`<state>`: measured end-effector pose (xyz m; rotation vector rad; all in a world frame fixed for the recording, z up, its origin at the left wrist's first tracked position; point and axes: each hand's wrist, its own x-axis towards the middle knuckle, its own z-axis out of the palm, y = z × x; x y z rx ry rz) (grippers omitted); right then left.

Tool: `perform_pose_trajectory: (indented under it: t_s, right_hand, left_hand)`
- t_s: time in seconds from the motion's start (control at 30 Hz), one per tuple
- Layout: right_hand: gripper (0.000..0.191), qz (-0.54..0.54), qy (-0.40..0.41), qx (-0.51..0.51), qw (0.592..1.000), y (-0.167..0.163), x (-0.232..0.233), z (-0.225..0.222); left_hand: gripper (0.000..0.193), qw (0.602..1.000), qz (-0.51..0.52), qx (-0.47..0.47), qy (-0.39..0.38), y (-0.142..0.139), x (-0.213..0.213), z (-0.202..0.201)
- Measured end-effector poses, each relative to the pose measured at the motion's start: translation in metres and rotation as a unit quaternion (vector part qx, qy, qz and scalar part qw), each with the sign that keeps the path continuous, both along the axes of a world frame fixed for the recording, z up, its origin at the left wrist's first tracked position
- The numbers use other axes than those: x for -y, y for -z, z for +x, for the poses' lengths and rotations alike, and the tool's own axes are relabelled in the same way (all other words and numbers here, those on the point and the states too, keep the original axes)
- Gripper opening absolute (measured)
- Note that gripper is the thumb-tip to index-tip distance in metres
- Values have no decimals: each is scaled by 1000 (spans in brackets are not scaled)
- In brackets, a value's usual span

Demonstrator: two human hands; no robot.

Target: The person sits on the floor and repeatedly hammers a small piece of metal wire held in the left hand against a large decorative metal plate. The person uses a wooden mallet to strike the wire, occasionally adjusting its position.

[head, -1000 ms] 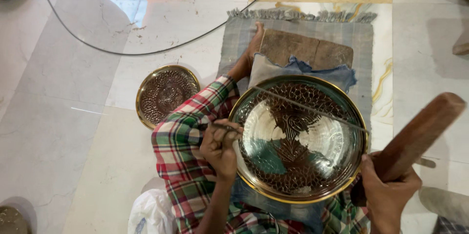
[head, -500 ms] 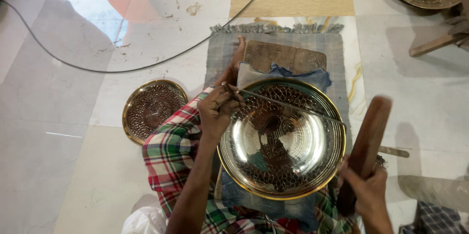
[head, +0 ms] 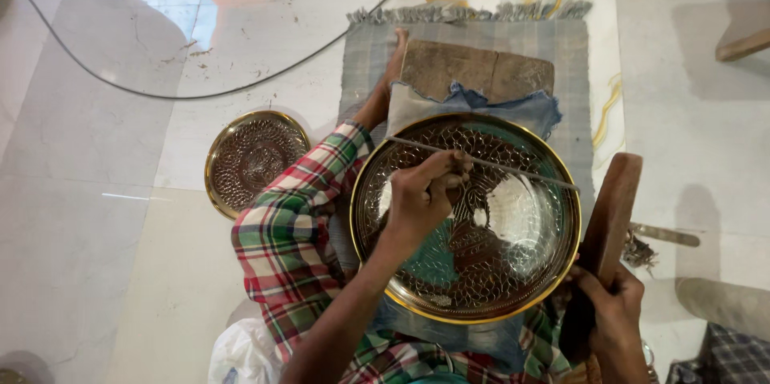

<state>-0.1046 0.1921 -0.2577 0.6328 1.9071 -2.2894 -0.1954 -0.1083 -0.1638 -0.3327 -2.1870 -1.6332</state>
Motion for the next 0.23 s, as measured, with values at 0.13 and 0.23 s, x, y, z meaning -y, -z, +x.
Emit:
perform_pose_trajectory:
  t_s: [0.13, 0.23]
  right_hand:
    - [44, 166, -13, -73, 983, -13, -8, 25]
    - [46, 267, -19, -66, 961, -19, -1, -8]
  left_hand:
    - [37, 999, -23, -3, 42, 5, 2, -6]
    - [40, 997, -68, 4, 40, 13, 3, -12]
